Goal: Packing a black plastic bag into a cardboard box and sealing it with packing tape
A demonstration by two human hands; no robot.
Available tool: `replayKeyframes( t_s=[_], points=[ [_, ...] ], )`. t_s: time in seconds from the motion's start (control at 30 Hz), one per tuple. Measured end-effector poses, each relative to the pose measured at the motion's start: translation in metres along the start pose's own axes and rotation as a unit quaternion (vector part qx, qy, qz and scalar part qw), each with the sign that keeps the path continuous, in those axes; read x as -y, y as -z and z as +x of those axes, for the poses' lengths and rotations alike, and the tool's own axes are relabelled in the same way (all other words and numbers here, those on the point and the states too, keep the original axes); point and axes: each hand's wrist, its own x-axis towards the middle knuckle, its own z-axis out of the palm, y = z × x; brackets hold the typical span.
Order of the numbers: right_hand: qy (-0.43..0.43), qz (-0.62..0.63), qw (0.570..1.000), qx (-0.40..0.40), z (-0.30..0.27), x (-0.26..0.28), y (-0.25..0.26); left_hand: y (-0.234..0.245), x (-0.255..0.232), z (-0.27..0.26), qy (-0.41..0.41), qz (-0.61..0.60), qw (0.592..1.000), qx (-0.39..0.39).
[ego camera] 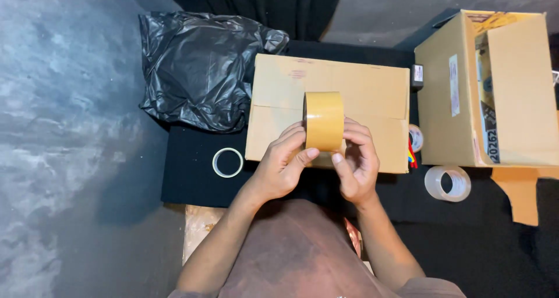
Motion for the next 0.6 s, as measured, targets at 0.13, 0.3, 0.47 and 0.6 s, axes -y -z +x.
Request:
replayKeyframes(
  t_s=[0.13,0.3,0.47,0.6],
  points=[
    [0.002,0.018,1.000,0.013,0.003,-0.003,-0.008,0.007,0.014,-0.012,-0.016,0.020,1.000,-0.006],
    [-0.032,0.011,0.999,0.006,0.002,-0.005,-0.009,0.013,0.016,-0.015,-0.019,0.054,0.998,0.013],
    [-0.071,0.035,0.997,-0.001,-0.014,-0.016,0.002,0.012,0.019,-0.017,-0.018,0.071,0.997,0.014],
    [-0.137,0.038,0.990,-0.015,-0.008,-0.002,0.000,0.012,0.012,-0.015,-0.016,0.116,0.993,0.027]
  ],
)
